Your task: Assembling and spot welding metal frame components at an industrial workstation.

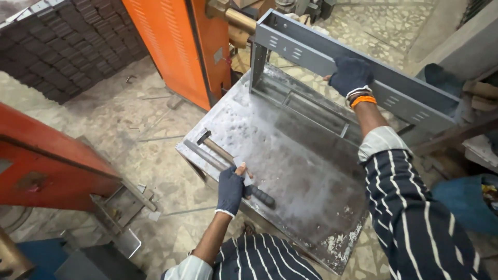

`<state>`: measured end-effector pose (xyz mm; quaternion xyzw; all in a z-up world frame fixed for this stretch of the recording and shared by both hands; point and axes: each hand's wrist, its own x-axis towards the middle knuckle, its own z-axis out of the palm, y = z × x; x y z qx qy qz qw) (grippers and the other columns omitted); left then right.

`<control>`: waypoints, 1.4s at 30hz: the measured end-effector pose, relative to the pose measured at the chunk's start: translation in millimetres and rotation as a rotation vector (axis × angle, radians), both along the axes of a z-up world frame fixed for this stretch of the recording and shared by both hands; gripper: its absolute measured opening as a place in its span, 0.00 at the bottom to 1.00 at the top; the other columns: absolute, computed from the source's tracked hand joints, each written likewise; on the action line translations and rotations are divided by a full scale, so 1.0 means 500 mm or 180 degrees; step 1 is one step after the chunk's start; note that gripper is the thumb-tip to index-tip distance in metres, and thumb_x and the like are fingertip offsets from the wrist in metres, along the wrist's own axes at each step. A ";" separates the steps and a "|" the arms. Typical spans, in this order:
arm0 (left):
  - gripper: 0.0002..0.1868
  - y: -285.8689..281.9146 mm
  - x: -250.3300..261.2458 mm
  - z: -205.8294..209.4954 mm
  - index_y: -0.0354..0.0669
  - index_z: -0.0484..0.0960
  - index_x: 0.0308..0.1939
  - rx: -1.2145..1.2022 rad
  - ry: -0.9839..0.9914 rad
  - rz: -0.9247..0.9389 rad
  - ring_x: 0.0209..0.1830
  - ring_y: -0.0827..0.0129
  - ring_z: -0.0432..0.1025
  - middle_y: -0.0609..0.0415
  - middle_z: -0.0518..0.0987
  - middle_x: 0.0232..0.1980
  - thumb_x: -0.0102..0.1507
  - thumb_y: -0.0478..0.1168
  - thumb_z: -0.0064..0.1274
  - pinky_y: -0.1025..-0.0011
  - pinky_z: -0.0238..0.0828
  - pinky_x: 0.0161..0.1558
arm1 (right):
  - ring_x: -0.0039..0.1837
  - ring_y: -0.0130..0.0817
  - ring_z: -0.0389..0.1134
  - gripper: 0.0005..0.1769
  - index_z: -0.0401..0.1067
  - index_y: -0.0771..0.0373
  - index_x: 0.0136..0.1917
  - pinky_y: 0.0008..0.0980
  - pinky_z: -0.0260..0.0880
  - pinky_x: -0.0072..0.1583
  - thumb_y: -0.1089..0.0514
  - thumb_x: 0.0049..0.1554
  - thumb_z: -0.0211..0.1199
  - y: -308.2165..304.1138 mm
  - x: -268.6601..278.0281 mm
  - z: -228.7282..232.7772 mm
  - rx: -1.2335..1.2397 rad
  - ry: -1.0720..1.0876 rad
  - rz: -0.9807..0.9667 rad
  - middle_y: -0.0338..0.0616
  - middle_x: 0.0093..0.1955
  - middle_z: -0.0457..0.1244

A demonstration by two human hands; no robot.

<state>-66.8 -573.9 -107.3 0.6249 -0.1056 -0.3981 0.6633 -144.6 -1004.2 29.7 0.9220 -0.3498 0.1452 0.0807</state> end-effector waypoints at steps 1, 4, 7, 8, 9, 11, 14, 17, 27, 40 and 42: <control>0.25 -0.004 0.004 0.001 0.29 0.81 0.29 0.0016 0.0004 0.0029 0.08 0.65 0.66 0.49 0.73 0.15 0.69 0.50 0.46 0.69 0.62 0.13 | 0.46 0.59 0.72 0.31 0.79 0.56 0.55 0.55 0.71 0.46 0.35 0.47 0.76 0.005 0.004 0.002 0.0016 0.0004 0.0029 0.58 0.43 0.70; 0.25 -0.020 0.008 -0.005 0.30 0.77 0.32 -0.0084 0.0185 0.0140 0.11 0.63 0.71 0.46 0.75 0.16 0.70 0.51 0.45 0.69 0.64 0.15 | 0.46 0.59 0.73 0.30 0.79 0.56 0.55 0.56 0.71 0.46 0.35 0.47 0.76 0.011 0.004 0.008 0.0086 0.0136 -0.0072 0.59 0.43 0.70; 0.24 -0.030 0.018 -0.018 0.29 0.79 0.34 -0.0220 0.0038 0.0174 0.15 0.63 0.75 0.45 0.79 0.21 0.70 0.50 0.45 0.69 0.71 0.21 | 0.47 0.60 0.73 0.29 0.79 0.55 0.53 0.57 0.72 0.47 0.35 0.49 0.76 0.001 0.008 -0.001 0.0089 0.0286 -0.0167 0.59 0.44 0.71; 0.23 -0.033 0.023 -0.018 0.29 0.79 0.36 -0.0311 0.0048 0.0120 0.16 0.63 0.75 0.44 0.80 0.22 0.70 0.49 0.44 0.69 0.71 0.22 | 0.47 0.60 0.73 0.29 0.79 0.56 0.52 0.57 0.72 0.46 0.34 0.48 0.76 -0.006 0.010 -0.007 0.0015 0.0275 -0.0172 0.59 0.45 0.71; 0.22 -0.035 0.028 -0.018 0.29 0.79 0.37 -0.0403 0.0057 0.0067 0.17 0.63 0.75 0.43 0.80 0.23 0.70 0.48 0.44 0.69 0.71 0.23 | 0.47 0.61 0.73 0.30 0.79 0.57 0.51 0.58 0.71 0.46 0.33 0.48 0.76 -0.012 0.012 -0.013 -0.0059 0.0263 -0.0176 0.58 0.46 0.71; 0.21 -0.038 0.029 -0.013 0.30 0.79 0.40 -0.0379 0.0040 0.0104 0.18 0.64 0.75 0.43 0.80 0.23 0.71 0.48 0.43 0.70 0.72 0.23 | 0.48 0.61 0.73 0.31 0.79 0.58 0.52 0.58 0.72 0.46 0.32 0.47 0.76 -0.026 0.013 -0.021 -0.0081 0.0277 -0.0160 0.59 0.46 0.71; 0.19 -0.034 0.027 -0.015 0.30 0.79 0.44 -0.0317 0.0009 0.0163 0.20 0.64 0.76 0.43 0.81 0.26 0.71 0.46 0.43 0.70 0.73 0.24 | 0.49 0.61 0.73 0.33 0.79 0.59 0.53 0.57 0.71 0.46 0.32 0.47 0.76 -0.051 0.010 -0.037 -0.0160 0.0295 -0.0161 0.59 0.47 0.71; 0.16 -0.029 0.021 -0.037 0.32 0.77 0.49 -0.0347 0.0091 0.0339 0.23 0.63 0.79 0.44 0.83 0.30 0.70 0.44 0.44 0.70 0.74 0.25 | 0.50 0.62 0.72 0.36 0.77 0.59 0.57 0.58 0.71 0.47 0.32 0.46 0.77 -0.048 0.015 -0.026 -0.0136 0.0284 -0.0174 0.59 0.49 0.71; 0.11 0.070 0.011 -0.065 0.33 0.74 0.47 -0.0070 0.0275 0.0742 0.17 0.67 0.71 0.48 0.77 0.25 0.70 0.40 0.49 0.69 0.71 0.20 | 0.58 0.59 0.68 0.18 0.74 0.67 0.56 0.53 0.65 0.63 0.48 0.67 0.60 0.340 0.010 -0.198 -0.0274 0.0092 0.0532 0.63 0.56 0.67; 0.18 0.350 0.038 -0.144 0.36 0.74 0.39 -0.0028 0.0749 0.1896 0.12 0.64 0.68 0.47 0.72 0.20 0.70 0.49 0.46 0.66 0.68 0.17 | 0.59 0.55 0.67 0.22 0.71 0.60 0.57 0.52 0.67 0.59 0.57 0.48 0.65 0.741 -0.034 -0.485 0.1955 -0.0033 0.0869 0.53 0.56 0.66; 0.12 0.436 0.052 -0.163 0.37 0.76 0.41 -0.0631 0.1025 0.2278 0.20 0.60 0.75 0.48 0.77 0.27 0.67 0.44 0.47 0.61 0.76 0.24 | 0.62 0.61 0.65 0.29 0.68 0.66 0.62 0.50 0.66 0.62 0.59 0.46 0.65 0.756 -0.020 -0.482 0.2370 -0.0120 0.1255 0.61 0.59 0.64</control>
